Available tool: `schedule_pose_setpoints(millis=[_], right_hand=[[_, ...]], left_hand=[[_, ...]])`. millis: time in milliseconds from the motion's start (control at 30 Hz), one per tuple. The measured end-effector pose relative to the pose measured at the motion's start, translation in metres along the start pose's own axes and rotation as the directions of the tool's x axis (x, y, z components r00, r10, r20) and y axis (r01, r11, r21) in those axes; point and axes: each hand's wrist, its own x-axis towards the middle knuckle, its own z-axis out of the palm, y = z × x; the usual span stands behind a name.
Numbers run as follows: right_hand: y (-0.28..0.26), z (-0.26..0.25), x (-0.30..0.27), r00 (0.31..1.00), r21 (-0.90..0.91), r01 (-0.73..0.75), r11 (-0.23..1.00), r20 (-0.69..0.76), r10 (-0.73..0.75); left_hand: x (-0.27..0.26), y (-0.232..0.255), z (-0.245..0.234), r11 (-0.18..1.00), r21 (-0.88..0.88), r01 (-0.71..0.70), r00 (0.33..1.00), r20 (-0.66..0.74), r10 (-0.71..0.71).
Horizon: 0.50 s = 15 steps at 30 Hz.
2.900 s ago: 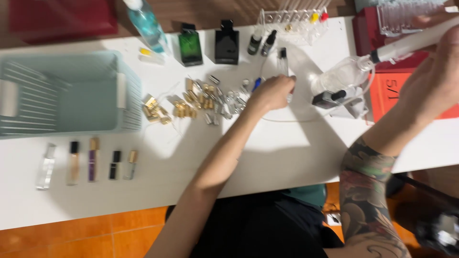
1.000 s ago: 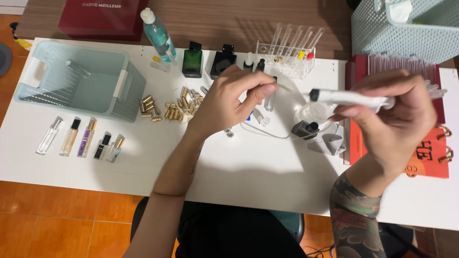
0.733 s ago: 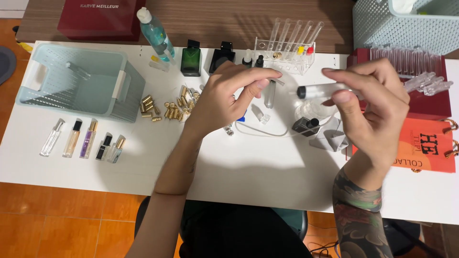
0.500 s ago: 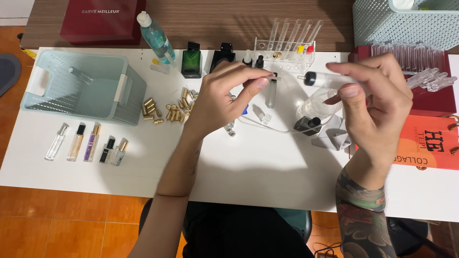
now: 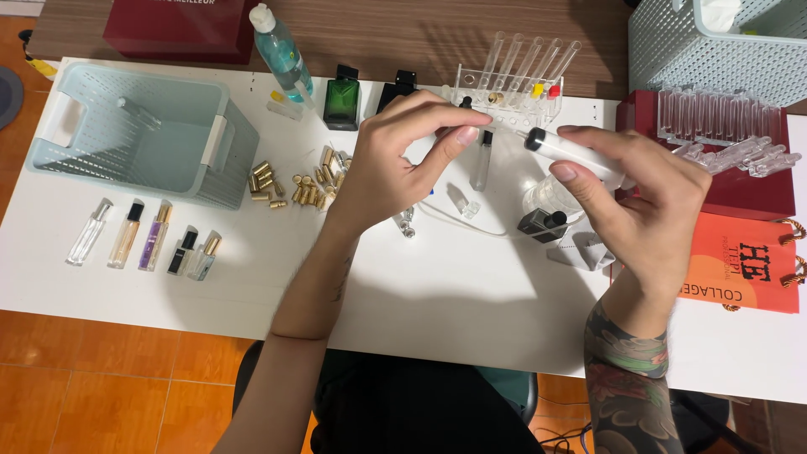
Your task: Cleaning perfume bottles with a cloth and using a syringe to extract liquid from a container to fill vials.
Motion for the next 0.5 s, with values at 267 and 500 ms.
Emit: schedule_pose_setpoints(millis=[267, 500], right_hand=[[0.003, 0.005, -0.003, 0.998, -0.036, -0.039, 0.999, 0.042, 0.04], [0.005, 0.011, -0.004, 0.996, -0.04, -0.011, 0.999, 0.087, 0.014]], left_hand=[[0.0, -0.007, 0.002, 0.995, -0.091, 0.037, 0.999, 0.008, -0.036], [-0.002, -0.005, 0.005, 0.995, -0.089, 0.036, 0.999, 0.003, -0.036]])
